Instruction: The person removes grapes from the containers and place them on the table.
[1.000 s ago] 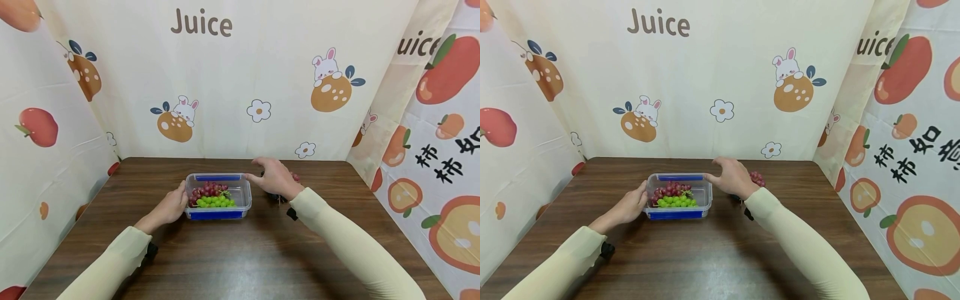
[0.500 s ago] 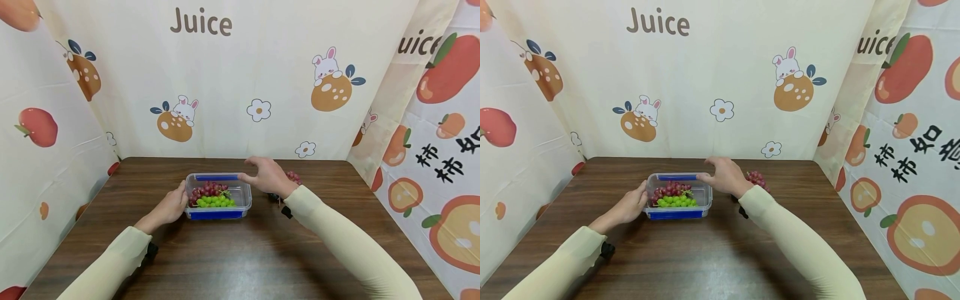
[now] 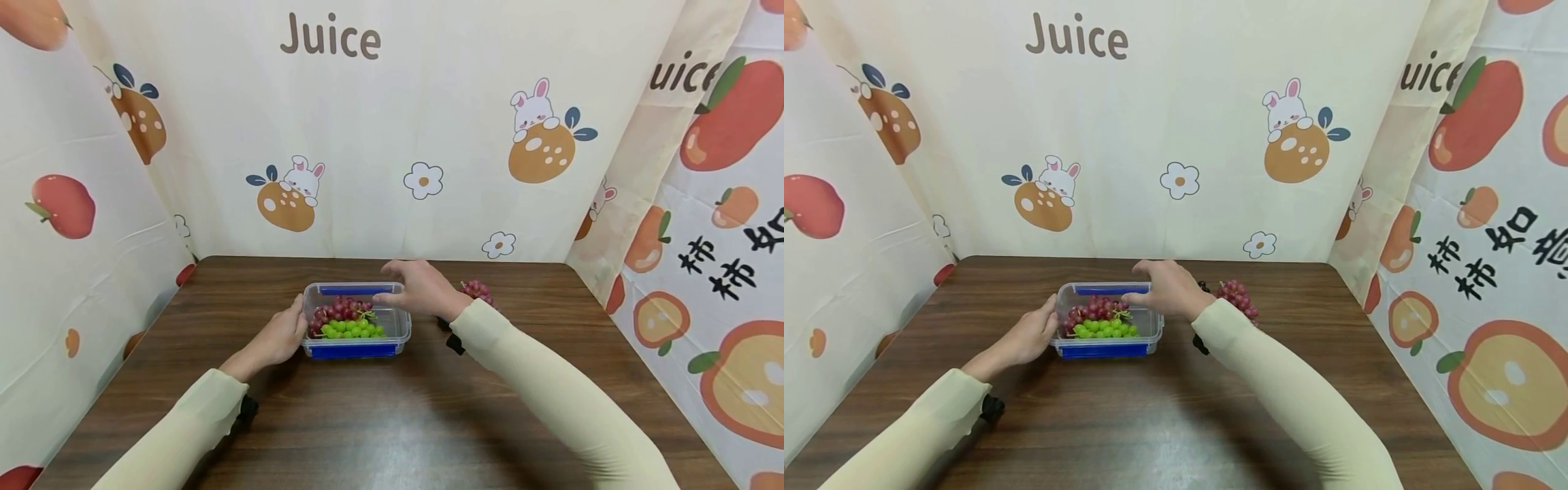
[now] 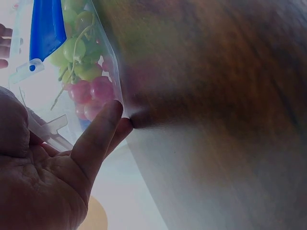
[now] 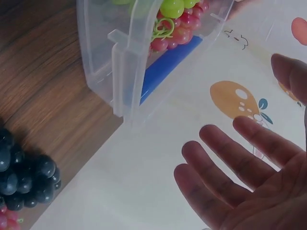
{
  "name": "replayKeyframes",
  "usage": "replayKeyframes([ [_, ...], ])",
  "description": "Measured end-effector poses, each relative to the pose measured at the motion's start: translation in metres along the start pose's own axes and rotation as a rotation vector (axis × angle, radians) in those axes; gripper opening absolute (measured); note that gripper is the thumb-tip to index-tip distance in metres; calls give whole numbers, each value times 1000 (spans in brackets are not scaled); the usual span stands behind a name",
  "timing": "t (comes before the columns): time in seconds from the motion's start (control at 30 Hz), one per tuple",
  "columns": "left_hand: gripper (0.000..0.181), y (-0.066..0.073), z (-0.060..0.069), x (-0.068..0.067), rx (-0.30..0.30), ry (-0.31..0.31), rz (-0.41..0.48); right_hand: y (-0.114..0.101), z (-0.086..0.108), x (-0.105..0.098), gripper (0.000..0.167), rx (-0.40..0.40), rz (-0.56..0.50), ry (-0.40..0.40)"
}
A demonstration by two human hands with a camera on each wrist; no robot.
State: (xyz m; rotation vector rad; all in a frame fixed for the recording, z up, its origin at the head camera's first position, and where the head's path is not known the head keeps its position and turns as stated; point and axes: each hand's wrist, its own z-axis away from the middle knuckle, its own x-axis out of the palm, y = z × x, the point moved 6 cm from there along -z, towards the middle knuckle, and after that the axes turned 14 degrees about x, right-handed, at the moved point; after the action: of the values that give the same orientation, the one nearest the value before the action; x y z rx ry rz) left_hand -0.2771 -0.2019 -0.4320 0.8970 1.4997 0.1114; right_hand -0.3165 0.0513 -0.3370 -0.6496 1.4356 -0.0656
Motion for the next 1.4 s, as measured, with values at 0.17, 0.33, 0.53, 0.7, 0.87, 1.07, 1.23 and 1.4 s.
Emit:
replayKeyframes([
  [0.17, 60, 0, 0, 0, -1, 0, 3, -8, -4, 8, 55, -39, 17, -55],
  [0.33, 60, 0, 0, 0, -4, -2, 10, -16, -6, 13, 53, -33, 35, -95],
  [0.53, 60, -1, -1, -1, -2, 3, 4, -24, -11, 21, 51, -30, 26, -163],
  [0.7, 60, -1, -1, 0, -4, 2, 4, -28, -14, 33, 50, -32, 55, -212],
  [0.87, 60, -1, -1, -1, -9, -3, 7, -32, -15, 45, 50, -41, 122, -248],
  [1.07, 61, -1, 0, -1, -13, -13, 15, -35, -16, 56, 44, -50, 192, -254],
  [1.23, 61, -1, 0, -1, -9, -7, 10, -34, -17, 67, 44, -53, 240, -269],
  [1.4, 60, -1, 0, -1, -5, -5, 5, -33, -18, 72, 44, -57, 240, -296],
])
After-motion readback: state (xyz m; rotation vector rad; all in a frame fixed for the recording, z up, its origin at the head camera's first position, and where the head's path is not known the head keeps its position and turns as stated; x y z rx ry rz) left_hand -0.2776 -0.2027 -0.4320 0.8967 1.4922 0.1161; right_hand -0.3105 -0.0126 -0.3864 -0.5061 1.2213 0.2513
